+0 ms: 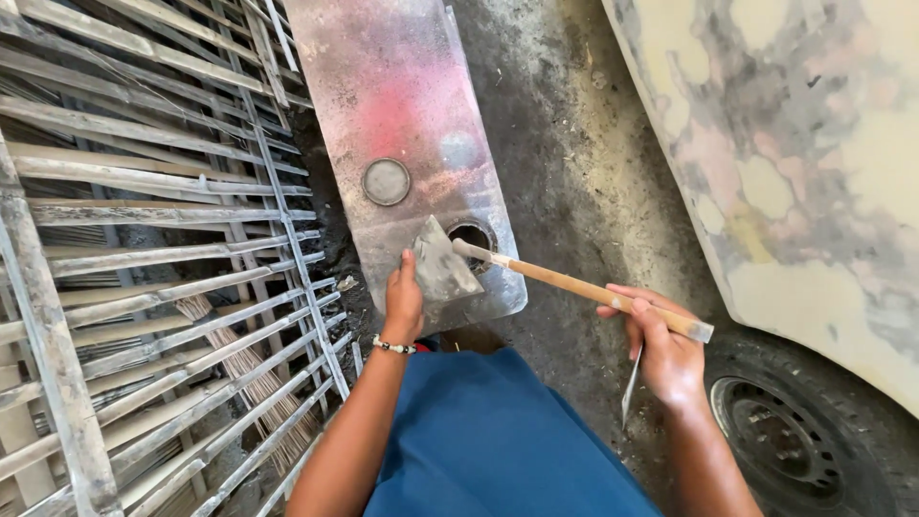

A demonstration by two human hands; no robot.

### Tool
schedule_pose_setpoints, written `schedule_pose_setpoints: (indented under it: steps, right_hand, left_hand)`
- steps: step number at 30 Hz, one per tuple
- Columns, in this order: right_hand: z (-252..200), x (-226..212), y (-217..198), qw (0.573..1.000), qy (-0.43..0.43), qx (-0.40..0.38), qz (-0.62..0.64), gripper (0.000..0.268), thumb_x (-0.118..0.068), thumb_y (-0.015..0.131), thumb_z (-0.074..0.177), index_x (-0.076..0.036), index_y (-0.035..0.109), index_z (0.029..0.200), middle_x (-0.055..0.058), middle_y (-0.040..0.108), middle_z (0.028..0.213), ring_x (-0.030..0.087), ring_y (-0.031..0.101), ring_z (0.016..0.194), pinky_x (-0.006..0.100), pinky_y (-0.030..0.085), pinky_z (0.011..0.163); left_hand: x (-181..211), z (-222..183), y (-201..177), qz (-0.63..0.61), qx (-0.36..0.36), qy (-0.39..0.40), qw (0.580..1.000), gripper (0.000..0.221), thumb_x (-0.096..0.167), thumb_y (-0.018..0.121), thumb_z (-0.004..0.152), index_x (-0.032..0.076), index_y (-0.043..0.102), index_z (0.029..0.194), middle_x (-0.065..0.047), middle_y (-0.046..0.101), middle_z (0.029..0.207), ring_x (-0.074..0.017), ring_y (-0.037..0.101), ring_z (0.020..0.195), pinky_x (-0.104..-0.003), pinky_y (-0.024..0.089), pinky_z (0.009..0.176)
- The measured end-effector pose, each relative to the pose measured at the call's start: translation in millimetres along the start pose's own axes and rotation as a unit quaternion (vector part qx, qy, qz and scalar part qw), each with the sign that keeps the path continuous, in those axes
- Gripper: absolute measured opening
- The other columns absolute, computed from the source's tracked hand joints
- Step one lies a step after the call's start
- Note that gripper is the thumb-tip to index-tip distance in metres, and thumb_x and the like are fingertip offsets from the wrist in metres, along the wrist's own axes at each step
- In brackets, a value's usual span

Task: The person applies body filler to the side panel of a car using a metal spreader. They periodically scrape excess filler onto a mixing board and scoop more material from a container before returning to smooth the surface on the vehicle.

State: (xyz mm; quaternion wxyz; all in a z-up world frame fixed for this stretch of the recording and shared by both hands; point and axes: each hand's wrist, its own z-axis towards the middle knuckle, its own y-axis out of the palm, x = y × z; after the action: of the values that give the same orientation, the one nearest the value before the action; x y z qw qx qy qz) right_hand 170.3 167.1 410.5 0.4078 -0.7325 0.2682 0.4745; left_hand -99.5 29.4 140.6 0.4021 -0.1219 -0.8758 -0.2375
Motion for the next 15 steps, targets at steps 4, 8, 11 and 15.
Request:
schedule_pose_setpoints:
  steps: [4, 8, 11, 15]
  right_hand:
    - [-8.3, 12.4, 2.0, 1.000, -0.021, -0.007, -0.010, 0.035, -0.017, 0.052, 0.107, 0.004, 0.071, 0.128, 0.014, 0.061, 0.069, 0.009, 0.071, 0.077, 0.023, 0.049, 0.061]
    - [-15.3, 1.5, -0.6, 0.996, -0.043, -0.040, -0.064, 0.034, -0.011, 0.057, 0.100, -0.001, 0.071, 0.130, 0.012, 0.080, 0.096, 0.011, 0.053, 0.065, 0.024, 0.045, 0.060]
    - [-19.9, 0.7, -12.4, 0.961, -0.221, -0.137, -0.089, 0.034, -0.006, 0.059, 0.101, -0.004, 0.068, 0.134, 0.011, 0.077, 0.108, 0.015, 0.073, 0.094, 0.028, 0.057, 0.080]
    - [-27.1, -10.3, -14.9, 0.948, -0.168, -0.230, -0.139, 0.037, -0.002, 0.069, 0.085, -0.008, 0.076, 0.121, 0.009, 0.079, 0.101, 0.014, 0.074, 0.072, 0.028, 0.060, 0.060]
  left_hand:
    - [11.8, -7.2, 19.3, -0.105, -0.037, -0.042, 0.993, 0.052, 0.046, 0.052, 0.105, -0.003, 0.068, 0.114, -0.011, 0.072, 0.110, -0.0181, 0.067, 0.098, -0.033, 0.055, 0.087]
    - [24.4, -15.1, 29.0, -0.154, -0.046, -0.082, 0.984, 0.052, 0.045, 0.050, 0.104, -0.001, 0.064, 0.122, -0.012, 0.071, 0.117, -0.0227, 0.069, 0.105, -0.037, 0.057, 0.091]
    - [22.4, -13.9, 31.5, -0.188, -0.047, -0.107, 0.975, 0.052, 0.045, 0.050, 0.105, 0.000, 0.062, 0.127, -0.013, 0.070, 0.121, -0.0252, 0.069, 0.107, -0.041, 0.058, 0.092]
    - [38.5, -18.9, 40.0, -0.214, -0.034, -0.142, 0.966, 0.050, 0.045, 0.050, 0.103, 0.005, 0.061, 0.130, -0.011, 0.070, 0.121, -0.0266, 0.070, 0.106, -0.048, 0.058, 0.087]
